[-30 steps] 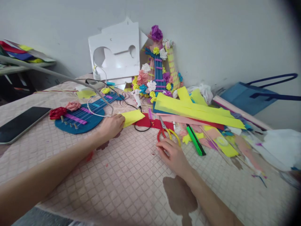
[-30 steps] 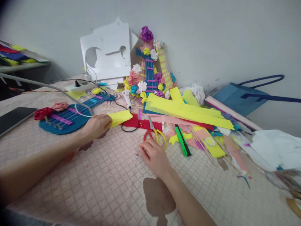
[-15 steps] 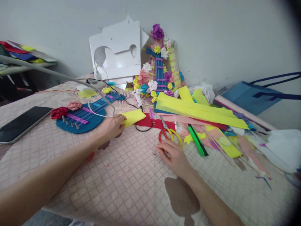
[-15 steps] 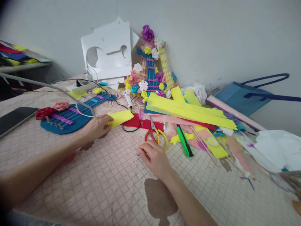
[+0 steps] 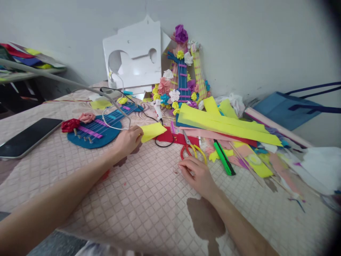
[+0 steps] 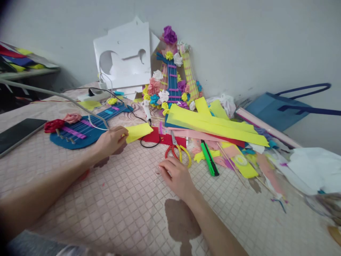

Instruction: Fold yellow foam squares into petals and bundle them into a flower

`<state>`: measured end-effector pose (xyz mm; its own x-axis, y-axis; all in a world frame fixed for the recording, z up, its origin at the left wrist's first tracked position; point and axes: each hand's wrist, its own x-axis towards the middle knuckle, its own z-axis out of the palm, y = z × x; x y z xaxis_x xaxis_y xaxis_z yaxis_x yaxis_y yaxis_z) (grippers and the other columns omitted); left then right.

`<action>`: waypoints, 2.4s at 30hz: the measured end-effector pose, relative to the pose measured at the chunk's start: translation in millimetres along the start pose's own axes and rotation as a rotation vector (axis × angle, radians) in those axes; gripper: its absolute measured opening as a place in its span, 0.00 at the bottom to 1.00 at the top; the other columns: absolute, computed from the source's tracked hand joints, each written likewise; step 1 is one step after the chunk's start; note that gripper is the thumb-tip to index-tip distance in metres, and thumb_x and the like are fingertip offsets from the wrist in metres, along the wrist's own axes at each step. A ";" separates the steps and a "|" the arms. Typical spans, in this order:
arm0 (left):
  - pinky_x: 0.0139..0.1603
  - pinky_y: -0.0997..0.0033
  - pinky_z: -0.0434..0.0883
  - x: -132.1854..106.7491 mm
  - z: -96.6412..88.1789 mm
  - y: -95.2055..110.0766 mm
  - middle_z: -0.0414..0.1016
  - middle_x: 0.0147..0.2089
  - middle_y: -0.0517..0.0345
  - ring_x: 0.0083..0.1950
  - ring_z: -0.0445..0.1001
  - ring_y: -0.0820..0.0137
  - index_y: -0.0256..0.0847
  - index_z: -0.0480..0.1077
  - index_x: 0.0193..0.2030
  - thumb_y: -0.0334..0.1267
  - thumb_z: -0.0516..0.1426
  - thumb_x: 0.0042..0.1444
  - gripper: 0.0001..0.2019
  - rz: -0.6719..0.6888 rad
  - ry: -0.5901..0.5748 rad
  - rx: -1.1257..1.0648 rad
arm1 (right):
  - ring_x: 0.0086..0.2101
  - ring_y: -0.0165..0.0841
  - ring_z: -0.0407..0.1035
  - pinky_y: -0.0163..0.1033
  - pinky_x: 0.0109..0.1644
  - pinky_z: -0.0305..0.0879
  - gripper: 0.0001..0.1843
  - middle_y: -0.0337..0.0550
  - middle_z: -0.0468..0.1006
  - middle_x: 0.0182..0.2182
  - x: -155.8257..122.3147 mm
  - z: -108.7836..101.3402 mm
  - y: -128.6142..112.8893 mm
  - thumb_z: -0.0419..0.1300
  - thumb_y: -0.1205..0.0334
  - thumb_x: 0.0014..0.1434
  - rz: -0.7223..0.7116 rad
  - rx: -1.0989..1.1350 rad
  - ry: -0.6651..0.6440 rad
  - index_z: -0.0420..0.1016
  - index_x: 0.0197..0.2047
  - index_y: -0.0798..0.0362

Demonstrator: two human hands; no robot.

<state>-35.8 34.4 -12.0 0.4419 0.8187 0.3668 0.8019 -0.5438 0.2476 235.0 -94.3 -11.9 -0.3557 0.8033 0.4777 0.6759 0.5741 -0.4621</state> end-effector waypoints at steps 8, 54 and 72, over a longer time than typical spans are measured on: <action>0.36 0.67 0.64 -22.4 -8.0 56.8 0.71 0.32 0.54 0.35 0.69 0.66 0.37 0.68 0.35 0.31 0.48 0.61 0.08 0.270 -0.011 0.212 | 0.33 0.31 0.68 0.36 0.34 0.69 0.15 0.43 0.70 0.36 1.6 8.8 -9.7 0.52 0.70 0.60 0.040 0.042 0.008 0.65 0.50 0.49; 0.53 0.62 0.60 -26.3 -18.1 51.4 0.74 0.43 0.54 0.46 0.70 0.68 0.39 0.68 0.33 0.28 0.48 0.63 0.10 0.752 -0.339 -0.300 | 0.40 0.33 0.67 0.40 0.44 0.68 0.07 0.46 0.70 0.39 -4.0 12.7 -4.4 0.51 0.69 0.62 -0.018 0.153 -0.244 0.70 0.38 0.51; 0.53 0.62 0.64 -45.3 -11.2 48.9 0.71 0.48 0.50 0.51 0.67 0.65 0.38 0.71 0.34 0.30 0.54 0.58 0.05 0.519 -0.309 -0.505 | 0.29 0.26 0.64 0.33 0.32 0.62 0.04 0.37 0.67 0.32 21.1 13.1 -18.9 0.59 0.71 0.55 0.247 0.252 -0.402 0.70 0.32 0.53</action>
<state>-21.1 -31.3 -6.5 0.8611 0.4112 0.2990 0.2155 -0.8278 0.5180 206.3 -86.1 -2.9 -0.4586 0.8881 0.0312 0.6120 0.3411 -0.7135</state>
